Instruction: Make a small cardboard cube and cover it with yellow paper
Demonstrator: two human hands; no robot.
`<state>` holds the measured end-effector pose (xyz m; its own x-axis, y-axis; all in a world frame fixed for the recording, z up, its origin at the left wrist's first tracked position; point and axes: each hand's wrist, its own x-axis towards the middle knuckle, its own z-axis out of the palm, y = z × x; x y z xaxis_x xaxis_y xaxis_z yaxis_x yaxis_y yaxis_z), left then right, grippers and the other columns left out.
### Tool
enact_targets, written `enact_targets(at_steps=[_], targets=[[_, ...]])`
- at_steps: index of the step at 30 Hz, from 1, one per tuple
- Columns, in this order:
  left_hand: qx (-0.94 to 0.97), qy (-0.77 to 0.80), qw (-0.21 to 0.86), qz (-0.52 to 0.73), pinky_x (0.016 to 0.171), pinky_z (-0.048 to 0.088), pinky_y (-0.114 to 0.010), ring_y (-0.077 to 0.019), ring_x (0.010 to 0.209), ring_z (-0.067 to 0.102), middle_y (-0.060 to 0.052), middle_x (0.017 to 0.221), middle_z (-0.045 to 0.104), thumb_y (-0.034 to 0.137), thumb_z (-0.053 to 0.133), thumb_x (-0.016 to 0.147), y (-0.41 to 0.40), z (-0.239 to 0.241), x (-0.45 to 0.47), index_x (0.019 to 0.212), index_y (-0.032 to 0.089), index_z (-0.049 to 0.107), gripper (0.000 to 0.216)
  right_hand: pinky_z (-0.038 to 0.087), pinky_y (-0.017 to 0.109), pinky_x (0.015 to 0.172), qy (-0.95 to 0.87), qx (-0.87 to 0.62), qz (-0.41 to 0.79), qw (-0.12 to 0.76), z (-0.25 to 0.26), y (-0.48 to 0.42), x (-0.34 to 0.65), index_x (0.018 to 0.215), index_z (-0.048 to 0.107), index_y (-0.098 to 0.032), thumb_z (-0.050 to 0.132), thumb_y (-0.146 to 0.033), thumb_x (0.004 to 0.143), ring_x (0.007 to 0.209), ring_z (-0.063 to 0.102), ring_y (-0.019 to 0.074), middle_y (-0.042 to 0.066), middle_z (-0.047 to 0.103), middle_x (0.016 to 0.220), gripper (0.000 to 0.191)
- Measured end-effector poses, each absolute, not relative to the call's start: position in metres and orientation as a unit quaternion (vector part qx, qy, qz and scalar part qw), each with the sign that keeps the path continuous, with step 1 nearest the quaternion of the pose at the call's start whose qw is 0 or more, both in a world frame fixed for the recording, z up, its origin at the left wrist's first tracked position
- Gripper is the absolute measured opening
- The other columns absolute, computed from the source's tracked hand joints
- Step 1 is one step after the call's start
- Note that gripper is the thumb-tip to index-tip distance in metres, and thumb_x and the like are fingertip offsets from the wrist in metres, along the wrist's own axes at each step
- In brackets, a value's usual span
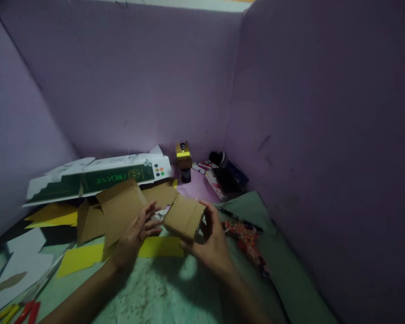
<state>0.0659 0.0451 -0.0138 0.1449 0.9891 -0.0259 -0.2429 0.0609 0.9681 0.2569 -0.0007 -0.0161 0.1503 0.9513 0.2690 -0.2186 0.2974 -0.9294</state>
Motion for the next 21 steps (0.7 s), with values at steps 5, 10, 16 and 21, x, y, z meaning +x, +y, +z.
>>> enact_targets(at_steps=[5, 10, 16, 21], targets=[[0.404, 0.429, 0.597, 0.545, 0.076, 0.051, -0.029, -0.0187, 0.087, 0.066, -0.011, 0.114, 0.066, 0.056, 0.06, 0.081, 0.028, 0.005, 0.071, 0.123, 0.017, 0.056, 0.058, 0.042, 0.039, 0.098, -0.523, -0.338, 0.54, 0.567, -0.012, -0.016, 0.249, 0.124, 0.042, -0.031, 0.088, -0.03, 0.053, 0.122, 0.05, 0.0272, 0.008, 0.049, 0.13, 0.085], [0.26, 0.412, 0.713, 0.504, 0.082, 0.049, -0.031, -0.0188, 0.089, 0.064, -0.006, 0.101, 0.07, 0.047, 0.042, 0.093, 0.012, 0.013, 0.083, 0.106, 0.018, 0.066, 0.04, 0.033, 0.047, 0.106, -0.552, -0.315, 0.575, 0.515, -0.014, -0.024, 0.227, 0.133, 0.044, -0.031, 0.09, -0.041, 0.049, 0.133, 0.037, 0.0336, 0.009, 0.039, 0.145, 0.096], [0.316, 0.364, 0.725, 0.491, 0.086, 0.046, -0.033, -0.0245, 0.099, 0.062, -0.01, 0.106, 0.07, 0.057, 0.04, 0.09, -0.005, 0.007, 0.087, 0.104, 0.013, 0.07, 0.055, 0.046, 0.042, 0.084, -0.319, -0.358, 0.651, 0.588, -0.018, -0.02, 0.209, 0.083, 0.063, -0.025, 0.045, -0.072, 0.081, 0.089, 0.062, 0.0267, 0.004, 0.066, 0.09, 0.05], [0.324, 0.389, 0.644, 0.574, 0.094, 0.043, -0.036, -0.024, 0.098, 0.061, -0.01, 0.098, 0.069, 0.053, 0.054, 0.082, 0.007, 0.007, 0.099, 0.094, 0.013, 0.069, 0.044, 0.04, 0.036, 0.093, -0.434, -0.364, 0.511, 0.647, -0.003, -0.012, 0.209, 0.072, 0.062, -0.022, 0.051, -0.06, 0.085, 0.101, 0.056, 0.0249, 0.004, 0.065, 0.095, 0.041]])
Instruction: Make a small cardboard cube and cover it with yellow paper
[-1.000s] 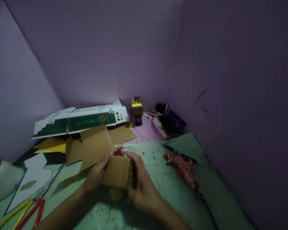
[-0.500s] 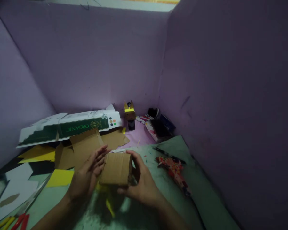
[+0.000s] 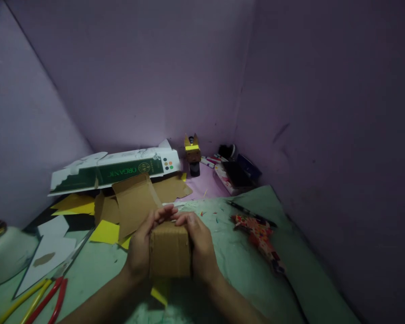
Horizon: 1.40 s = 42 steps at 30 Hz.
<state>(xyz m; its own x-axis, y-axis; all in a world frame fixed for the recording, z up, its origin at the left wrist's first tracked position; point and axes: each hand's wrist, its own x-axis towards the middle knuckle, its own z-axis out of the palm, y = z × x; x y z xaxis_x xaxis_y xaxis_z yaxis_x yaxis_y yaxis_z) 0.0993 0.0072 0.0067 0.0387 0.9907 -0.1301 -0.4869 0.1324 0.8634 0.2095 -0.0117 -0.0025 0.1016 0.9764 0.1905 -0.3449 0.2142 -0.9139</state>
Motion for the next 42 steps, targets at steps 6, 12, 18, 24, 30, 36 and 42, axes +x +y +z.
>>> enact_targets(at_steps=[6, 12, 18, 24, 30, 36, 42], targets=[[0.373, 0.36, 0.602, 0.607, 0.083, 0.047, -0.032, -0.0198, 0.087, 0.061, -0.008, 0.089, 0.066, 0.044, 0.047, 0.088, 0.046, 0.049, 0.119, 0.086, 0.015, 0.066, 0.034, 0.046, 0.031, 0.082, -0.534, -0.358, 0.434, 0.631, 0.016, 0.004, 0.238, 0.091, 0.064, -0.024, 0.079, -0.048, 0.063, 0.098, 0.059, 0.0241, 0.004, 0.064, 0.107, 0.04], [0.723, 0.441, 0.373, 0.38, 0.094, 0.041, -0.046, -0.0294, 0.094, 0.061, -0.007, 0.094, 0.072, 0.018, 0.069, 0.069, 0.024, 0.059, 0.055, 0.097, 0.025, 0.074, 0.03, 0.046, 0.026, 0.05, -0.272, -0.417, 0.537, 0.68, 0.015, -0.003, 0.266, 0.091, 0.062, -0.025, 0.079, -0.044, 0.061, 0.057, 0.058, 0.0169, -0.001, 0.065, 0.072, 0.038], [0.865, 0.481, 0.051, 0.136, 0.104, 0.018, -0.067, -0.0446, 0.137, 0.028, -0.019, 0.154, 0.03, 0.015, 0.068, 0.069, -0.011, -0.008, 0.014, 0.139, 0.025, 0.045, 0.075, 0.045, 0.025, 0.044, -0.247, -0.409, 0.561, 0.676, 0.017, -0.005, 0.265, 0.087, 0.064, -0.025, 0.082, -0.043, 0.056, 0.057, 0.06, 0.0183, 0.0, 0.067, 0.07, 0.04], [0.863, 0.489, -0.094, 0.089, 0.097, 0.04, -0.05, -0.0331, 0.119, 0.052, -0.017, 0.135, 0.055, 0.018, 0.046, 0.088, 0.017, -0.025, -0.003, 0.129, 0.02, 0.054, 0.042, 0.048, 0.022, 0.048, -0.278, -0.431, 0.557, 0.653, 0.011, -0.003, 0.263, 0.088, 0.063, -0.023, 0.086, -0.044, 0.051, 0.057, 0.059, 0.0146, 0.001, 0.066, 0.072, 0.049], [0.808, 0.57, -0.138, 0.056, 0.081, 0.049, -0.044, -0.0325, 0.102, 0.057, -0.02, 0.125, 0.058, -0.004, 0.037, 0.076, 0.018, -0.014, -0.012, 0.123, 0.009, 0.056, 0.053, 0.047, 0.024, 0.044, -0.285, -0.443, 0.551, 0.648, 0.009, -0.003, 0.262, 0.089, 0.062, -0.023, 0.085, -0.043, 0.052, 0.054, 0.059, 0.0169, 0.002, 0.067, 0.069, 0.048], [0.758, 0.638, -0.136, -0.012, 0.068, 0.051, -0.043, -0.0345, 0.095, 0.059, -0.02, 0.106, 0.068, -0.003, 0.031, 0.08, 0.022, 0.002, -0.028, 0.108, 0.01, 0.066, 0.047, 0.047, 0.022, 0.046, -0.297, -0.431, 0.563, 0.64, 0.004, -0.003, 0.258, 0.088, 0.062, -0.022, 0.085, -0.043, 0.053, 0.056, 0.059, 0.0153, 0.001, 0.067, 0.072, 0.047], [0.742, 0.667, -0.001, 0.057, 0.088, 0.046, -0.055, -0.0417, 0.117, 0.053, -0.024, 0.139, 0.05, 0.003, 0.048, 0.071, 0.004, 0.021, -0.021, 0.129, 0.007, 0.055, 0.059, 0.046, 0.023, 0.049, -0.322, -0.407, 0.607, 0.602, 0.004, -0.009, 0.236, 0.087, 0.059, -0.021, 0.082, -0.044, 0.057, 0.057, 0.059, 0.0147, -0.001, 0.064, 0.071, 0.044]])
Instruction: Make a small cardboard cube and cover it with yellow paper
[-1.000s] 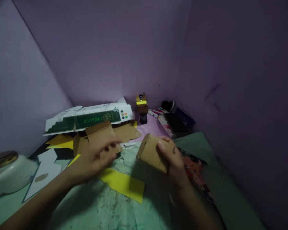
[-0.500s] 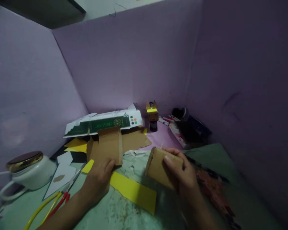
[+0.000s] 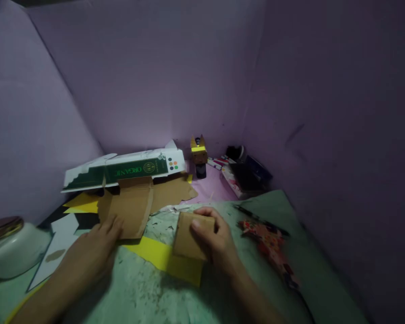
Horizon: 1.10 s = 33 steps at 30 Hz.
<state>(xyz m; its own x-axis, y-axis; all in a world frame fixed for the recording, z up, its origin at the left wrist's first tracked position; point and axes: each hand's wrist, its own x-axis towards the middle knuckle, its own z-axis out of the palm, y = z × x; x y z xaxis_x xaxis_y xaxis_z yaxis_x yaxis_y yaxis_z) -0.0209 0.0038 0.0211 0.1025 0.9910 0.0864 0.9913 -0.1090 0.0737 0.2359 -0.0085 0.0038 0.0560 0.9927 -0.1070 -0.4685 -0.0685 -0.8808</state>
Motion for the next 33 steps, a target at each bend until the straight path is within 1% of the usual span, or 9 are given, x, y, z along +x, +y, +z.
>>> enact_targets(at_steps=[2, 4, 7, 9, 13, 19, 24, 30, 33], targets=[[-0.715, -0.626, -0.164, -0.265, 0.104, 0.036, -0.049, -0.0349, 0.127, 0.047, -0.012, 0.145, 0.047, 0.023, 0.05, 0.083, -0.002, 0.028, -0.001, 0.141, 0.021, 0.044, 0.058, 0.046, 0.024, 0.051, -0.34, -0.388, 0.623, 0.588, 0.002, -0.011, 0.23, 0.089, 0.057, -0.021, 0.081, -0.044, 0.059, 0.059, 0.059, 0.0152, 0.0, 0.064, 0.073, 0.045], [-0.607, -0.586, -0.349, -0.407, 0.105, 0.034, -0.045, -0.0309, 0.125, 0.049, -0.005, 0.144, 0.049, 0.043, 0.048, 0.089, -0.002, 0.028, 0.026, 0.141, 0.031, 0.042, 0.054, 0.046, 0.026, 0.055, -0.381, -0.365, 0.633, 0.567, 0.0, -0.012, 0.227, 0.09, 0.057, -0.021, 0.08, -0.045, 0.061, 0.063, 0.059, 0.0163, 0.001, 0.064, 0.076, 0.045], [-0.395, -0.527, -0.594, -0.462, 0.095, 0.043, -0.04, -0.0295, 0.117, 0.055, -0.012, 0.132, 0.058, 0.049, 0.049, 0.087, 0.006, 0.017, 0.066, 0.127, 0.022, 0.058, 0.049, 0.047, 0.03, 0.065, -0.46, -0.338, 0.616, 0.544, -0.006, -0.014, 0.221, 0.091, 0.058, -0.022, 0.075, -0.051, 0.067, 0.076, 0.059, 0.02, 0.004, 0.064, 0.088, 0.042], [-0.293, -0.483, -0.685, -0.46, 0.086, 0.047, -0.037, -0.0278, 0.101, 0.064, -0.012, 0.113, 0.068, 0.051, 0.052, 0.085, 0.01, 0.007, 0.085, 0.116, 0.018, 0.063, 0.047, 0.045, 0.034, 0.074, -0.493, -0.345, 0.583, 0.545, -0.011, -0.014, 0.216, 0.091, 0.058, -0.022, 0.065, -0.058, 0.075, 0.086, 0.058, 0.0225, 0.006, 0.063, 0.096, 0.041], [-0.257, -0.445, -0.702, -0.493, 0.079, 0.049, -0.033, -0.0237, 0.08, 0.067, -0.006, 0.081, 0.071, 0.054, 0.058, 0.079, 0.009, -0.006, 0.098, 0.089, 0.013, 0.068, 0.043, 0.041, 0.037, 0.084, -0.507, -0.393, 0.529, 0.556, -0.02, -0.018, 0.206, 0.093, 0.054, -0.024, 0.044, -0.062, 0.088, 0.095, 0.056, 0.0242, 0.005, 0.062, 0.106, 0.039], [-0.227, -0.438, -0.715, -0.495, 0.086, 0.047, -0.034, -0.0258, 0.093, 0.065, -0.007, 0.091, 0.071, 0.054, 0.062, 0.074, 0.003, -0.004, 0.096, 0.097, 0.014, 0.067, 0.046, 0.041, 0.036, 0.082, -0.533, -0.42, 0.513, 0.526, -0.022, -0.025, 0.204, 0.098, 0.05, -0.026, 0.034, -0.064, 0.091, 0.093, 0.056, 0.024, 0.004, 0.062, 0.102, 0.042], [-0.218, -0.444, -0.708, -0.504, 0.088, 0.045, -0.032, -0.024, 0.097, 0.063, -0.009, 0.099, 0.07, 0.046, 0.049, 0.086, -0.001, -0.005, 0.098, 0.106, 0.013, 0.066, 0.042, 0.042, 0.038, 0.084, -0.526, -0.412, 0.522, 0.53, -0.024, -0.029, 0.204, 0.1, 0.051, -0.026, 0.035, -0.066, 0.09, 0.094, 0.056, 0.0245, 0.004, 0.061, 0.103, 0.043], [-0.218, -0.404, -0.754, -0.47, 0.077, 0.048, -0.029, -0.0192, 0.077, 0.067, -0.007, 0.087, 0.071, 0.04, 0.049, 0.09, 0.017, -0.002, 0.088, 0.103, 0.013, 0.066, 0.034, 0.042, 0.041, 0.088, -0.469, -0.362, 0.575, 0.564, -0.017, -0.024, 0.202, 0.103, 0.054, -0.027, 0.038, -0.068, 0.087, 0.098, 0.056, 0.0257, 0.005, 0.061, 0.109, 0.047], [-0.212, -0.387, -0.784, -0.436, 0.07, 0.049, -0.03, -0.0183, 0.066, 0.067, -0.008, 0.078, 0.071, 0.034, 0.043, 0.094, 0.033, 0.0, 0.08, 0.1, 0.012, 0.065, 0.032, 0.043, 0.041, 0.09, -0.406, -0.295, 0.65, 0.571, -0.011, -0.021, 0.2, 0.107, 0.055, -0.028, 0.05, -0.068, 0.082, 0.101, 0.058, 0.0267, 0.005, 0.061, 0.111, 0.047]])
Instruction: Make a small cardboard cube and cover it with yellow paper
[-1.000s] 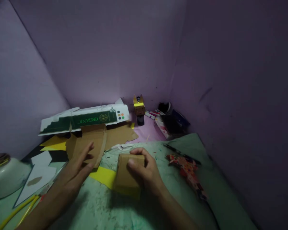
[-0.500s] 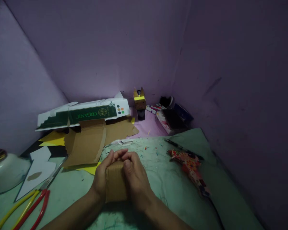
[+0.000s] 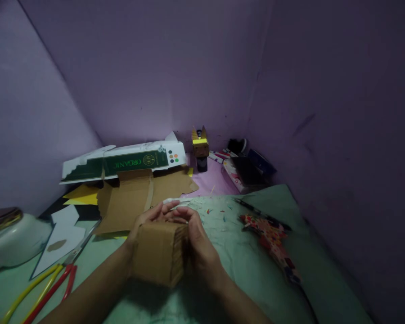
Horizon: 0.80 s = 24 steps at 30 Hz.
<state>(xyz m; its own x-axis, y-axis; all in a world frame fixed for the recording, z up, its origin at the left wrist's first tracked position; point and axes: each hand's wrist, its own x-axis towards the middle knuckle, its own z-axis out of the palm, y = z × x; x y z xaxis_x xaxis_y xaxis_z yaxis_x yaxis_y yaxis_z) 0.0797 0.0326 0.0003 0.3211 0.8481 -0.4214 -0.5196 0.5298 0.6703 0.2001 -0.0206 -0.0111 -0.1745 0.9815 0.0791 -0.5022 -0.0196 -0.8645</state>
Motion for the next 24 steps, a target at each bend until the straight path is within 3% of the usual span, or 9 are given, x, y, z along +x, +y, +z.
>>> enact_targets(at_steps=[4, 10, 13, 16, 19, 24], targets=[[0.197, 0.397, 0.795, 0.415, 0.061, 0.048, -0.028, -0.0172, 0.055, 0.065, -0.008, 0.065, 0.068, 0.034, 0.036, 0.096, 0.04, -0.004, 0.075, 0.095, 0.008, 0.064, 0.038, 0.044, 0.036, 0.087, -0.429, -0.331, 0.635, 0.55, -0.013, -0.02, 0.198, 0.106, 0.059, -0.026, 0.06, -0.069, 0.074, 0.101, 0.059, 0.026, 0.004, 0.063, 0.107, 0.053], [0.182, 0.439, 0.769, 0.427, 0.064, 0.052, -0.032, -0.0204, 0.058, 0.068, -0.009, 0.068, 0.07, 0.035, 0.041, 0.093, 0.043, -0.014, 0.069, 0.088, 0.01, 0.061, 0.033, 0.049, 0.033, 0.07, -0.393, -0.461, 0.607, 0.513, -0.017, -0.016, 0.204, 0.097, 0.056, -0.023, 0.062, -0.069, 0.072, 0.082, 0.063, 0.0244, 0.005, 0.068, 0.094, 0.053], [0.182, 0.455, 0.751, 0.442, 0.062, 0.053, -0.031, -0.0192, 0.056, 0.067, -0.007, 0.064, 0.07, 0.032, 0.043, 0.091, 0.042, -0.015, 0.069, 0.083, 0.013, 0.059, 0.026, 0.047, 0.04, 0.088, -0.442, -0.429, 0.603, 0.507, -0.017, -0.018, 0.206, 0.113, 0.053, -0.023, 0.057, -0.07, 0.074, 0.105, 0.061, 0.03, 0.01, 0.064, 0.116, 0.062], [0.189, 0.47, 0.733, 0.454, 0.061, 0.053, -0.031, -0.0194, 0.054, 0.067, -0.005, 0.062, 0.068, 0.032, 0.048, 0.085, 0.039, -0.015, 0.072, 0.08, 0.015, 0.057, 0.02, 0.033, 0.043, 0.106, -0.542, -0.398, 0.586, 0.453, -0.014, -0.025, 0.207, 0.14, 0.031, -0.021, 0.075, -0.053, 0.063, 0.13, 0.043, 0.0326, 0.013, 0.045, 0.143, 0.094], [0.215, 0.496, 0.7, 0.467, 0.057, 0.051, -0.029, -0.0176, 0.052, 0.064, -0.003, 0.063, 0.067, 0.033, 0.055, 0.078, 0.035, -0.014, 0.073, 0.08, 0.016, 0.057, 0.017, 0.037, 0.047, 0.103, -0.56, -0.44, 0.565, 0.417, -0.006, -0.027, 0.208, 0.143, 0.025, -0.019, 0.075, -0.037, 0.059, 0.124, 0.048, 0.0342, 0.016, 0.047, 0.139, 0.099], [0.33, 0.509, 0.626, 0.491, 0.055, 0.044, -0.023, -0.0143, 0.063, 0.061, -0.001, 0.076, 0.067, 0.047, 0.061, 0.07, 0.028, 0.003, 0.065, 0.092, 0.019, 0.061, 0.036, 0.044, 0.048, 0.094, -0.481, -0.558, 0.464, 0.491, 0.003, -0.015, 0.218, 0.135, 0.034, -0.015, 0.069, -0.04, 0.057, 0.108, 0.056, 0.0335, 0.017, 0.053, 0.126, 0.09]])
